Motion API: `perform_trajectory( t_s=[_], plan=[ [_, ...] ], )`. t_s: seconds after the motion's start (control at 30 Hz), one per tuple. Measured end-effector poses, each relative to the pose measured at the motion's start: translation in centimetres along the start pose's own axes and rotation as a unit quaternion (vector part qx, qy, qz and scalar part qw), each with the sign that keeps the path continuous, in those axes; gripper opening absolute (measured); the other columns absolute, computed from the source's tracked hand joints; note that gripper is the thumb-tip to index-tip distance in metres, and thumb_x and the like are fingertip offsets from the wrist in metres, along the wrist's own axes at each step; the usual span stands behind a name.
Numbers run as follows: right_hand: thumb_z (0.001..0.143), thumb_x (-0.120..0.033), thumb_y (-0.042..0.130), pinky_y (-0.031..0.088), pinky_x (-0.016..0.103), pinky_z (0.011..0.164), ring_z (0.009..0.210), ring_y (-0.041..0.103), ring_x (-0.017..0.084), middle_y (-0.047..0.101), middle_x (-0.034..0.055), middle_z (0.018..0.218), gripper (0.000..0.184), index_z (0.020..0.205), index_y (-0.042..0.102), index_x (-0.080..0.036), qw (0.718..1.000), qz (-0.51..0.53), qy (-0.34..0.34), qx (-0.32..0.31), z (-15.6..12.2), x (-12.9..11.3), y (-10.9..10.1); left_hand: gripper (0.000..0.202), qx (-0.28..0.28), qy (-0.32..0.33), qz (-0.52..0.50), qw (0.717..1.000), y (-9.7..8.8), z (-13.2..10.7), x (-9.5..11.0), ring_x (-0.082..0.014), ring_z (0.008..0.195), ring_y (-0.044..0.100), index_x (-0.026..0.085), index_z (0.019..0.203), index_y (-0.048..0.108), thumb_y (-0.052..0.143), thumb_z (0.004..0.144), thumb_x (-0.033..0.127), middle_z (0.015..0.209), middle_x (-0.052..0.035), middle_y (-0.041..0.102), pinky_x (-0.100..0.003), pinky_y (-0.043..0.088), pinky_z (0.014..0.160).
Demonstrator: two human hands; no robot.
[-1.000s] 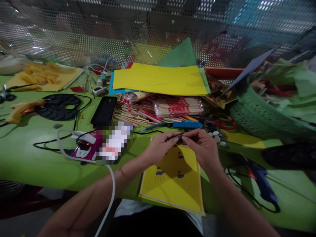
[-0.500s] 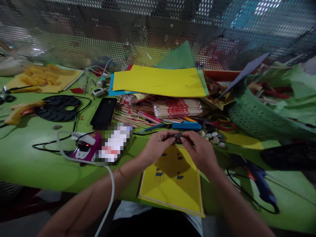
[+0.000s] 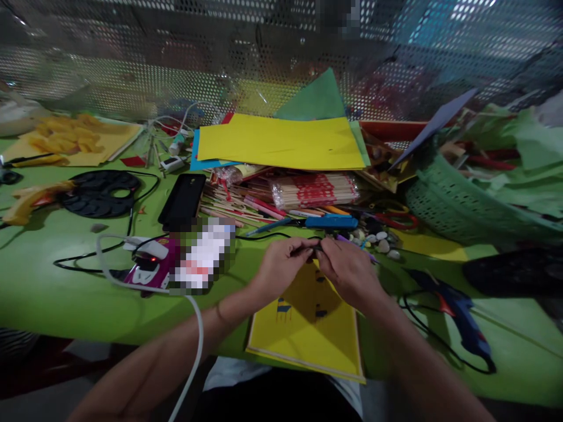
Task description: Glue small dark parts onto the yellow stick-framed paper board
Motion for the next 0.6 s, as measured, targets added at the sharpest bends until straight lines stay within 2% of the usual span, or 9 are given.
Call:
perform_trajectory(
  t_s=[0.2,0.37,0.6],
  plan=[
    [0.094,-0.022,0.038,0.03,0.032,0.062,0.061,0.054,0.02,0.058,0.0027,0.065,0.022,0.076,0.048,-0.021,1.0,0.013,0.001,0.014,0.03,-0.21,0.1,0.025,-0.01,-0.021,-0.022,0.999,0.16,-0.06,0.2,-0.0151,0.077,0.066,0.014,0.099,0.075,0.056,0.082,0.015,0.09,-0.0068,0.074,-0.027,0.052,0.076],
    [0.098,-0.024,0.034,0.032,0.03,0.063,0.061,0.051,0.019,0.056,0.0018,0.066,0.026,0.075,0.046,-0.022,0.998,0.066,0.006,0.021,0.11,-0.1,-0.4,0.026,-0.027,-0.026,-0.05,0.998,0.21,0.22,0.29,-0.0143,0.076,0.066,0.015,0.101,0.075,0.057,0.082,0.016,0.09,-0.0057,0.074,-0.028,0.052,0.078],
    [0.1,-0.03,0.032,0.032,0.031,0.063,0.065,0.052,0.02,0.056,0.0025,0.068,0.028,0.077,0.046,-0.022,0.998,0.054,0.012,0.011,0.23,-0.22,-0.43,0.027,0.002,0.001,0.009,1.0,0.2,-0.07,0.29,-0.0156,0.082,0.067,0.016,0.102,0.074,0.056,0.082,0.016,0.096,-0.0059,0.075,-0.026,0.052,0.078]
  ],
)
Point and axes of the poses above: each hand's wrist, its own z-axis towards the middle knuckle, its own y-axis out of the palm, x = y × z, the point moved 5 cm from there along z, towards the middle knuckle
